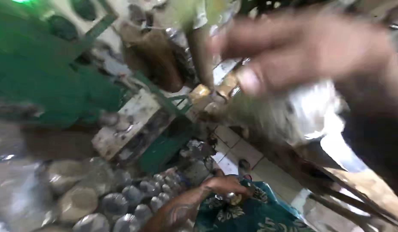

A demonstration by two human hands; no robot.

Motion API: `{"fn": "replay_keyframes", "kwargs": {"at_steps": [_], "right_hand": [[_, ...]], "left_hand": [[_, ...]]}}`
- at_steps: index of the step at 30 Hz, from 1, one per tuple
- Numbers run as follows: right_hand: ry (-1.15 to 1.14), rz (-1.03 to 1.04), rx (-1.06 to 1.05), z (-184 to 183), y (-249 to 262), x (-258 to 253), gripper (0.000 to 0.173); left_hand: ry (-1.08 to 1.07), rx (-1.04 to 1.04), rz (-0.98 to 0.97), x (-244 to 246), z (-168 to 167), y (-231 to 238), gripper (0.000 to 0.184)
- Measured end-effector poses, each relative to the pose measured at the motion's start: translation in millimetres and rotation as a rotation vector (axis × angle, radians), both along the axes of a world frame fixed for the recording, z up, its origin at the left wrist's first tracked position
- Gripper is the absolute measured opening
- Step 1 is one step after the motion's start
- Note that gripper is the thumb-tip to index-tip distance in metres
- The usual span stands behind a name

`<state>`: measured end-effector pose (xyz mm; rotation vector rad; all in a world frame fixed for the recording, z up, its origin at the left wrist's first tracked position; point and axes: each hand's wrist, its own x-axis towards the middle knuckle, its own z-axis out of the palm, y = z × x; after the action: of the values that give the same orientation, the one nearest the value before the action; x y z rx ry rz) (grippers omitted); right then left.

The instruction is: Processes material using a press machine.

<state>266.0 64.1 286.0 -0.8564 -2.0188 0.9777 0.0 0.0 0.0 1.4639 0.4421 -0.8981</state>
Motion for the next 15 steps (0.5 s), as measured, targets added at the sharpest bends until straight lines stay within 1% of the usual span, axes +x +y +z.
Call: {"fn": "replay_keyframes", "kwargs": {"at_steps": [1, 2, 3, 4, 5, 6, 7, 8, 9, 11, 12, 13, 15], "right_hand": [[-0.161, -0.174, -0.100, -21.8, -83.3, 4.9, 0.055], [-0.257, -0.220, -0.252, -52.8, -153.5, 14.3, 0.069], [-0.295, -0.252, -0.437, -90.1, -213.8, 21.4, 0.081], [-0.340, -0.298, -0.645, -130.2, -265.5, 27.7, 0.091], [-0.400, -0.367, -0.842, -174.2, -310.2, 31.4, 0.097], [-0.460, -0.458, -1.014, -220.4, -350.4, 30.0, 0.102], [-0.523, -0.569, -1.163, -264.8, -384.5, 22.2, 0.107], [-0.599, -0.686, -1.242, -310.0, -414.0, 11.4, 0.108], [-0.674, -0.787, -1.256, -351.6, -437.9, 3.0, 0.106], [-0.744, -0.892, -1.286, -421.6, -470.5, -0.6, 0.101], [-0.754, -0.925, -1.304, -444.7, -480.1, -1.8, 0.099], [-0.764, -0.952, -1.324, -456.6, -485.9, -5.9, 0.098], [-0.785, -1.025, -1.319, -453.5, -479.4, -7.8, 0.091]], "left_hand": [[-0.085, -0.006, 0.106, 5.9, -12.4, 4.5, 0.036], [-0.142, 0.006, 0.206, 14.8, -13.0, 16.4, 0.029], [-0.171, 0.079, 0.270, 30.9, -5.8, 34.8, 0.030], [-0.189, 0.195, 0.281, 55.2, 2.8, 57.0, 0.036], [-0.203, 0.318, 0.247, 85.4, 13.2, 77.7, 0.043], [-0.236, 0.427, 0.201, 116.8, 20.3, 92.6, 0.043], [-0.263, 0.520, 0.145, 146.5, 20.1, 104.8, 0.045], [-0.294, 0.625, 0.087, 177.1, 14.9, 116.9, 0.048], [-0.307, 0.725, 0.033, 210.6, 11.7, 128.3, 0.052], [-0.321, 0.897, -0.065, 272.2, 6.2, 150.7, 0.057], [-0.322, 0.971, -0.116, 295.9, 0.7, 160.6, 0.060], [-0.313, 1.012, -0.155, 312.6, -5.2, 167.1, 0.062], [-0.291, 1.068, -0.215, 333.9, -15.9, 175.9, 0.067]]}}
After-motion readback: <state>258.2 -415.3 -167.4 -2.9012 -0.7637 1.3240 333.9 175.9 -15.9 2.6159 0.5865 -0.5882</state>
